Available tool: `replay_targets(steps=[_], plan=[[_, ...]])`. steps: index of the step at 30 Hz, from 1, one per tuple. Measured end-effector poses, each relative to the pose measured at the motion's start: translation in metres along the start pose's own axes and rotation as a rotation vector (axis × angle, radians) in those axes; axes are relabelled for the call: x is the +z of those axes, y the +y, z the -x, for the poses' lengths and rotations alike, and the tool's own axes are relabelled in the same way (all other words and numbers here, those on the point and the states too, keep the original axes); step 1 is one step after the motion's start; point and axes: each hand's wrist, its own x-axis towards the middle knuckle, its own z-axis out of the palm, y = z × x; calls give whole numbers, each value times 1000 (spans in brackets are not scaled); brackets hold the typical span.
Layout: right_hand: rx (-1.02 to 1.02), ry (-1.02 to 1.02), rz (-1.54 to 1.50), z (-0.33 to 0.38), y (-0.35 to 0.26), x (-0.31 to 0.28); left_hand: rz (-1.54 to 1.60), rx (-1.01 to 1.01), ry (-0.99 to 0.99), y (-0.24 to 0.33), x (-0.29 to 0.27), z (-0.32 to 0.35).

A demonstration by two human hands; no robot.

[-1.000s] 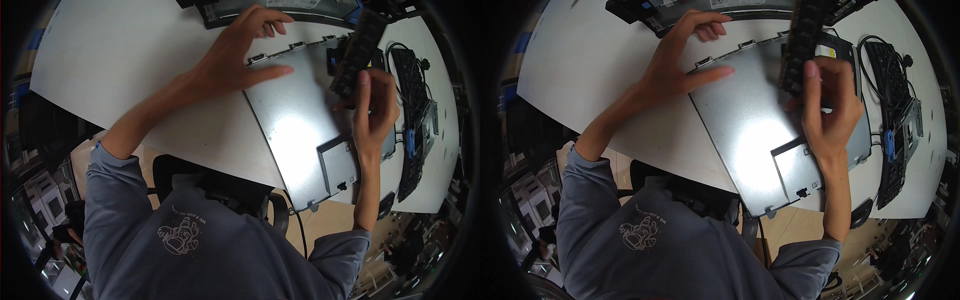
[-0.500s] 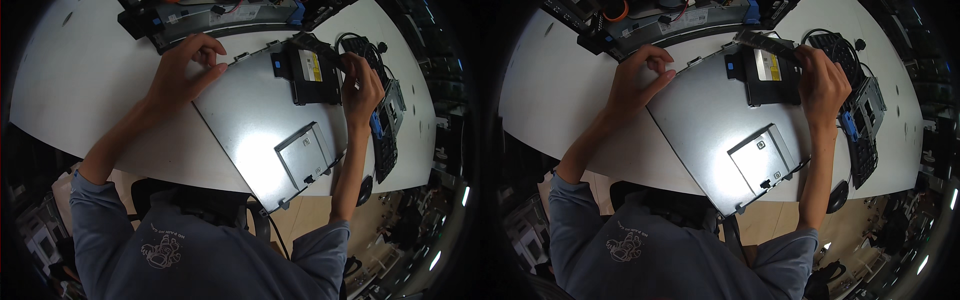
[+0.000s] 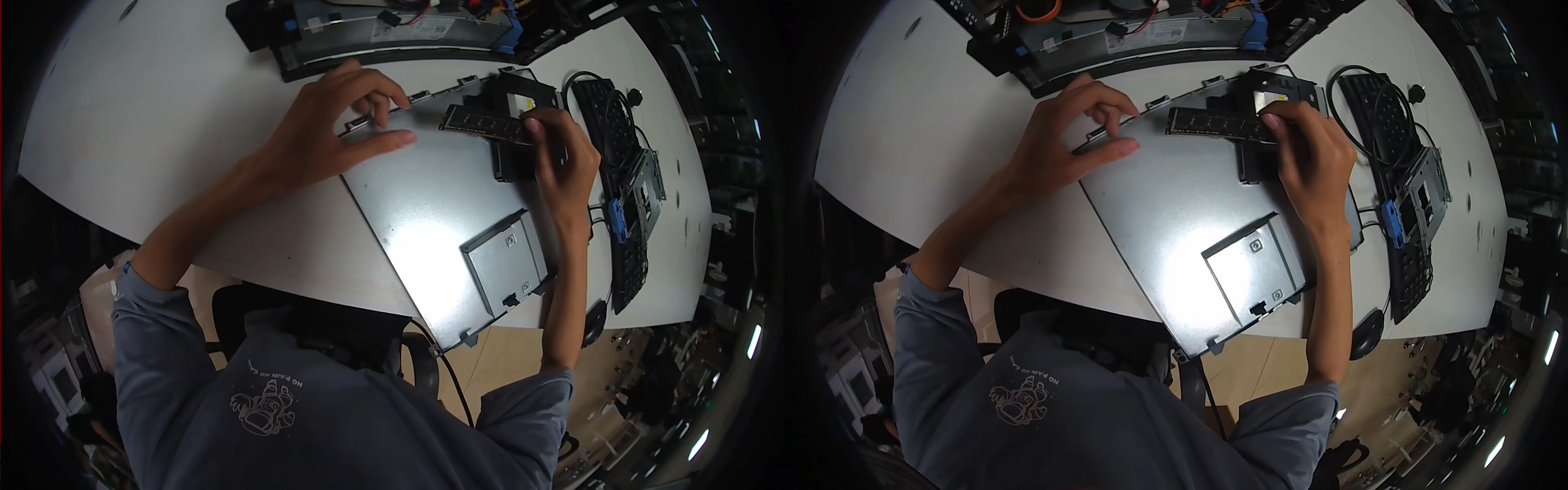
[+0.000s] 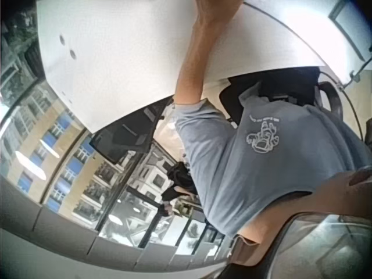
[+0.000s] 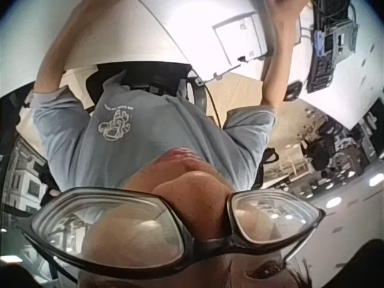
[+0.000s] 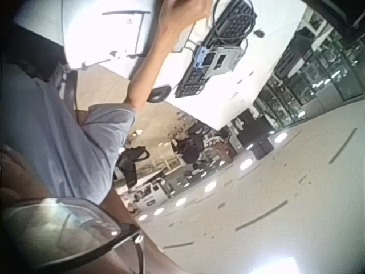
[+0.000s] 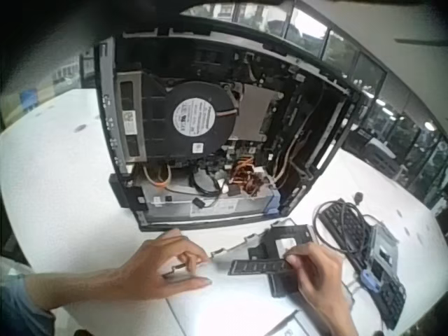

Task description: The person unplugs the power cable from a computer tower, removes its side panel, and detaches the optical drive and a RAM stick. After holding and pointing at the RAM stick, they work on internal cables and components inside the computer.

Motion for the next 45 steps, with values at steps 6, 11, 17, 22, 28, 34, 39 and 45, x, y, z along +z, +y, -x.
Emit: replay_targets(steps=[6, 11, 17, 22, 28, 34, 39, 45], plan=[[170, -158, -172, 1, -44, -2, 221, 2, -165, 11, 5, 7], [266, -184, -276, 4, -48, 3, 306, -133, -264, 20, -1, 5], [-195, 136, 112, 7, -24, 5, 355, -230, -151, 7, 4, 7], [-403, 184, 47, 2, -23, 3, 453, -262, 13, 5, 1, 10], [-384, 153, 134, 9, -18, 5, 464, -228, -26, 5, -1, 6], [-319, 211, 90, 12, -11, 8, 652, -206, 6, 10, 0, 3], [-383, 256, 66, 12, -9, 7, 302, -60, -14, 7, 0, 6], [-499, 195, 106, 7, -20, 3, 65, 35, 143, 2, 3, 10]])
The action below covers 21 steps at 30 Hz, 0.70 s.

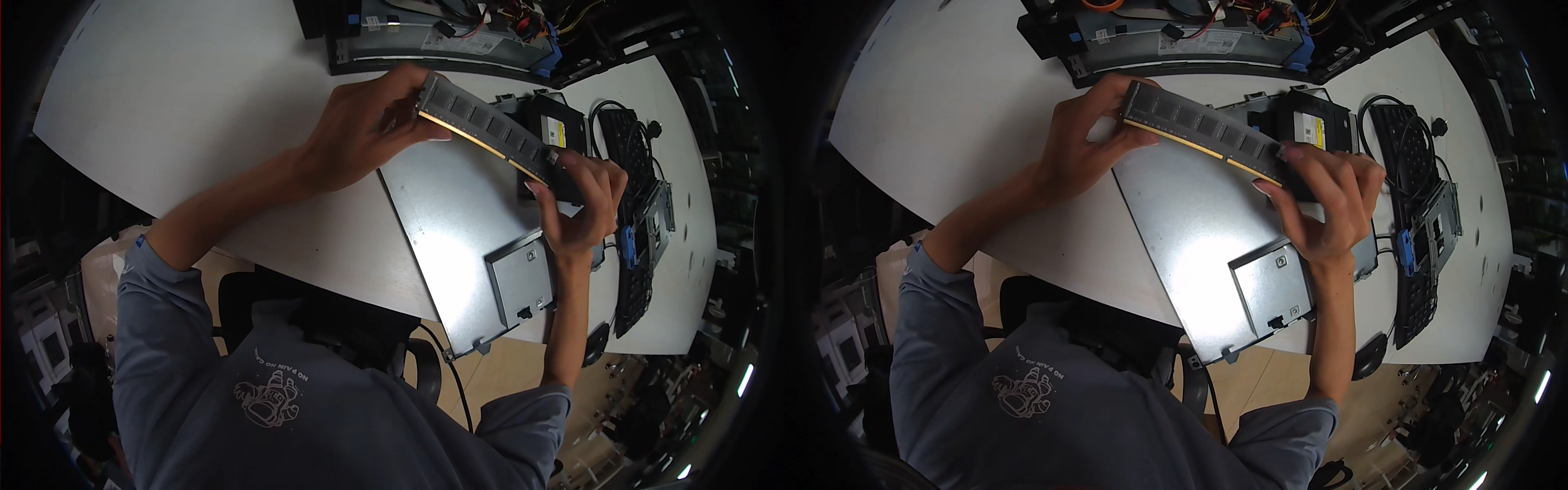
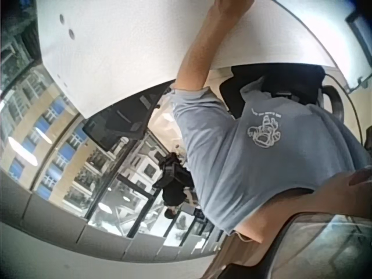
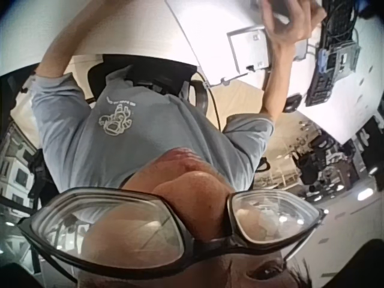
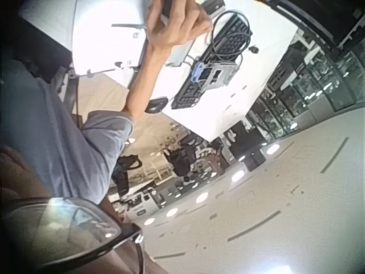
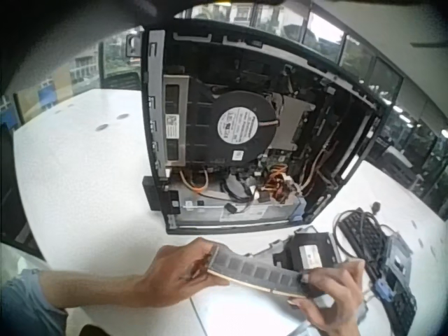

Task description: The person unplugs the power cable from a computer tower, removes its side panel, and detaches the optical drive and a RAM stick. After holding and pointing at the RAM stick, they work on internal cables and components inside the computer.

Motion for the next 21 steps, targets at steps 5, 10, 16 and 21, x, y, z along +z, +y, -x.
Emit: replay_targets(steps=[5, 10, 16, 21], plan=[[34, -100, 21, 2, -4, 2, 108, -7, 40, 10, 1, -4], [-17, -65, 43, 3, -2, 5, 107, -81, -16, 9, 0, -1], [11, -221, 94, -1, -9, -3, 75, -116, -59, 5, 0, -3], [-20, -203, 36, -3, -9, 0, 168, -163, -66, 11, -5, -6]])
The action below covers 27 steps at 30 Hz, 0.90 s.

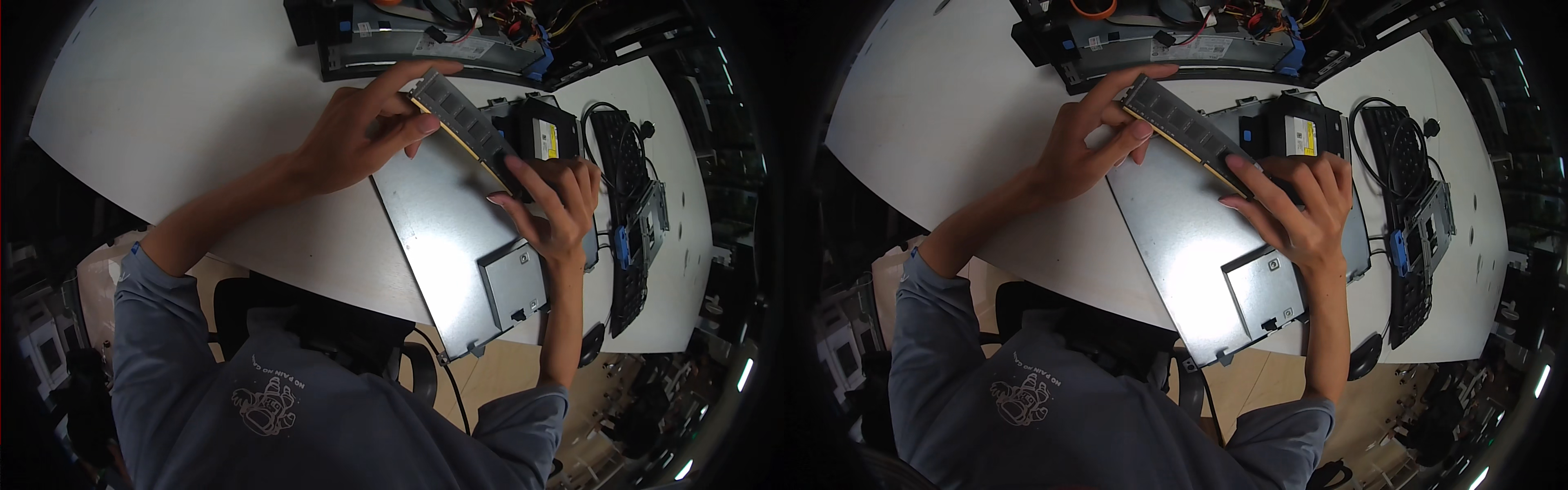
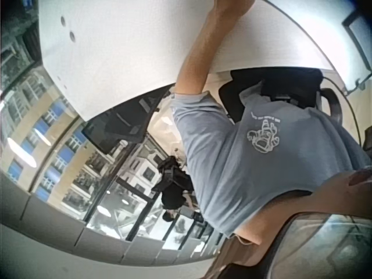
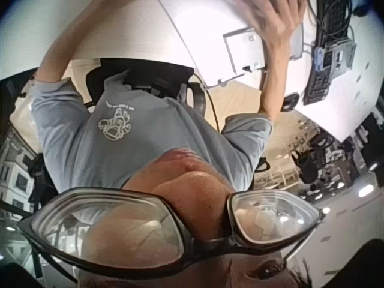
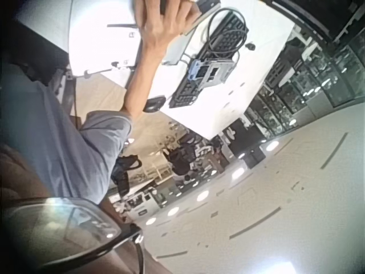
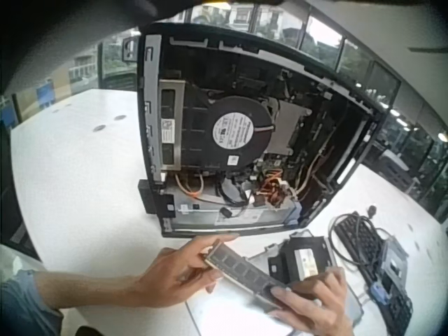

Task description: The person unplugs the power cable from a computer tower, removes its side panel, and detaches the optical drive and a RAM stick. After holding and pointing at the RAM stick, they work on internal cables and components inside the computer.

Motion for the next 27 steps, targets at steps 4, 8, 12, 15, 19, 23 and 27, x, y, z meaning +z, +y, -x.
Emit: replay_targets(steps=[4, 8, 12, 15, 19, 23, 27], plan=[[103, 98, -99, 12, 4, -2, 220, -48, -28, 3, 3, -3], [158, 122, -131, 3, 2, -1, 142, 13, 10, -10, 3, -4], [37, 224, -112, 5, 12, 2, 26, 76, 37, -13, 4, -3], [-8, 138, -9, 2, 9, -2, 73, 34, 6, -11, 4, -3], [113, 218, -130, 4, 4, 3, 23, 9, 17, -6, 1, -4], [14, 112, -39, 3, 7, -1, 23, -7, 31, -6, 1, -2], [59, 125, -85, 3, 6, 1, -34, 40, 20, -5, 1, 0]])
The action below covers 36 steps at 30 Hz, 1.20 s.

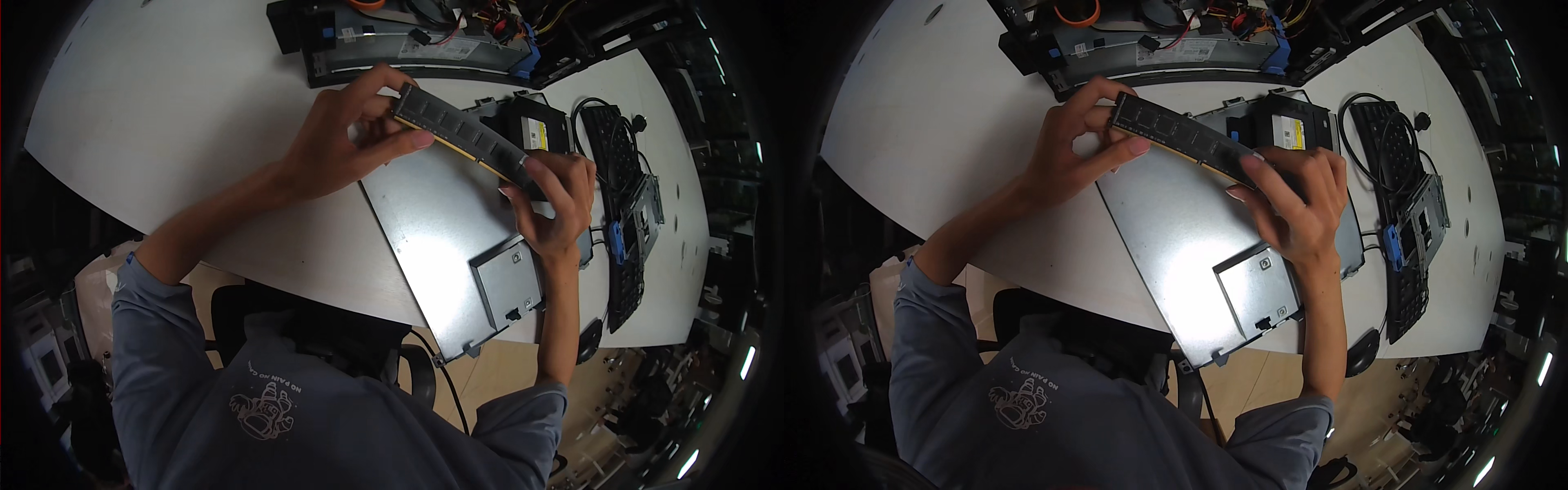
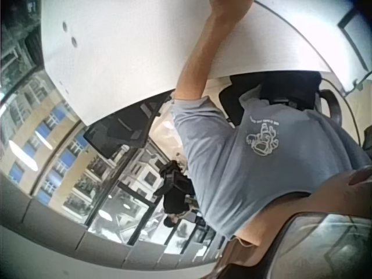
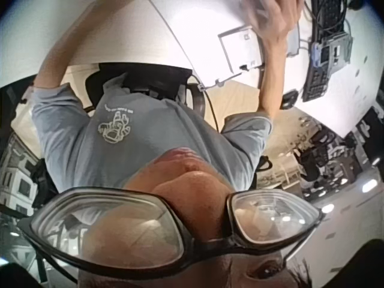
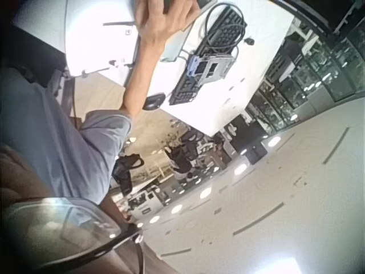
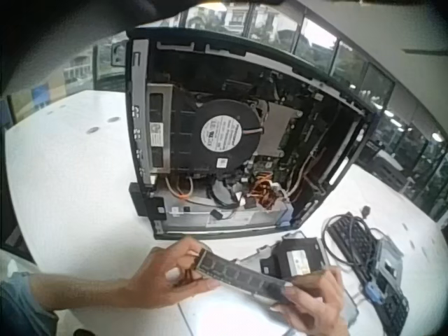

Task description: The person unplugs the power cable from a computer tower, removes its side panel, and detaches the optical drive and a RAM stick. After holding and pointing at the RAM stick, they work on internal cables and components inside the computer.

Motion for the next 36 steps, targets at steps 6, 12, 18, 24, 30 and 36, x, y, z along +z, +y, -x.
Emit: replay_targets(steps=[6, 12, 18, 24, 30, 36], plan=[[13, -120, 49, -4, -2, -2, 2, 25, -16, 0, -1, -1], [-37, -316, 186, -5, -5, -3, -8, 2, -40, 1, 1, 2], [-22, -267, 106, -5, -4, -2, 87, 5, -69, -1, 4, 1], [25, -85, -37, -2, -3, 7, 332, -332, -172, 11, -6, -7], [-45, -72, 31, 0, 0, 3, 215, -135, -118, 3, -1, -2], [-19, -50, 15, 1, -2, 3, 200, -180, -147, 4, 0, -1]])
